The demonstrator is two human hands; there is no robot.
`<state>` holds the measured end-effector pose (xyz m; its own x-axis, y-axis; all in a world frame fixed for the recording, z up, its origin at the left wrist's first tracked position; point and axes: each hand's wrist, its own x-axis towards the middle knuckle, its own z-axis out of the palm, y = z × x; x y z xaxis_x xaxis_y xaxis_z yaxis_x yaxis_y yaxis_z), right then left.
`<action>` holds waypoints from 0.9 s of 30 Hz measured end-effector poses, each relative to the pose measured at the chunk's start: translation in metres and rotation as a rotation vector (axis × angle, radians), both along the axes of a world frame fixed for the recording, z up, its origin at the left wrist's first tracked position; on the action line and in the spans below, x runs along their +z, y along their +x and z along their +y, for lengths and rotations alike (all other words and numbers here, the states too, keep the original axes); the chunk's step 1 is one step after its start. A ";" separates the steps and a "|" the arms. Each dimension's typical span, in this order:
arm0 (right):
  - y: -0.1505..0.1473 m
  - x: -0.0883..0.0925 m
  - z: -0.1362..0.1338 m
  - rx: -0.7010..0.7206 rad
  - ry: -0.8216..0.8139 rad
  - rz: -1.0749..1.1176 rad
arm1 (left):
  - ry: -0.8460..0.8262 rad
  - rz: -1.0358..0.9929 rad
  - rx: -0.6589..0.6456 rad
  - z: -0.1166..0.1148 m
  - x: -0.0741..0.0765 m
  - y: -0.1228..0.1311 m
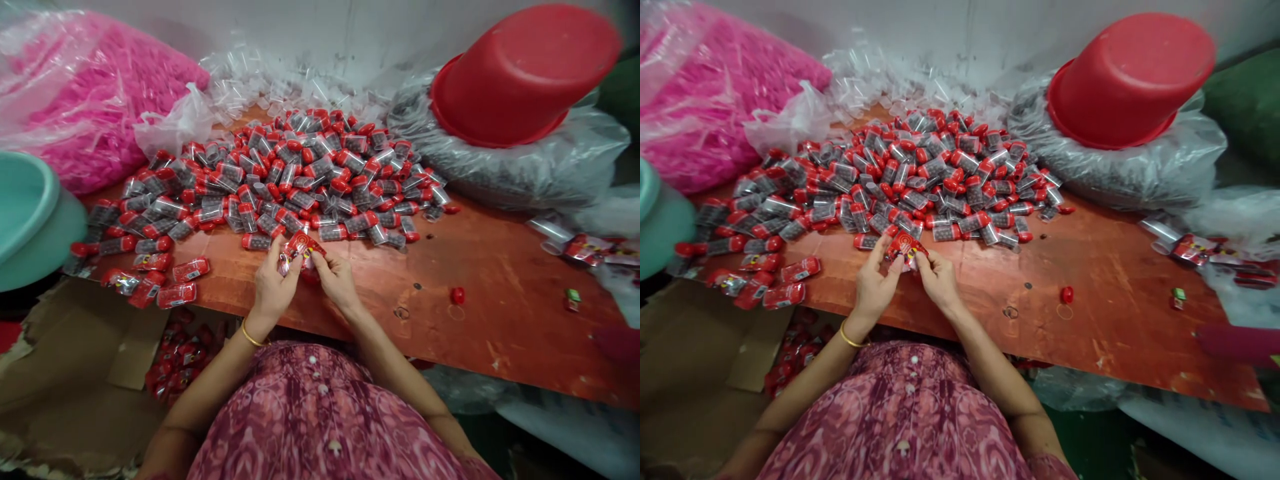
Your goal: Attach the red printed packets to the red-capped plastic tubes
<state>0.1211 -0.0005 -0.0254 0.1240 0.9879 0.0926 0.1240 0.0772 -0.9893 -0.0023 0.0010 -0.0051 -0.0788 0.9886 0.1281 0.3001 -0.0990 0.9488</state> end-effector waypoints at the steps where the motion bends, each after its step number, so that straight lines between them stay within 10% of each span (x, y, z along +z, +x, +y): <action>1: 0.002 0.002 -0.001 0.003 0.007 -0.004 | -0.107 -0.141 -0.034 0.001 0.001 0.002; 9: -0.005 0.006 -0.006 -0.132 0.093 -0.068 | -0.492 -0.858 -0.001 -0.005 0.008 0.025; 15: 0.019 0.003 -0.001 0.107 0.052 -0.078 | -0.417 -0.857 0.110 0.009 0.011 0.013; 21: 0.081 0.012 0.012 0.387 0.209 -0.810 | -0.497 -0.859 0.172 0.021 0.016 -0.008; 27: 0.073 0.003 0.008 0.573 0.222 -1.117 | -0.615 -0.891 0.136 0.016 0.015 -0.007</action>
<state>0.1941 0.0080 -0.0225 -0.5655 0.8238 0.0401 0.7715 0.5455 -0.3275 -0.0095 0.0171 0.0098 -0.0115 0.8399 -0.5426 -0.5472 0.4488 0.7065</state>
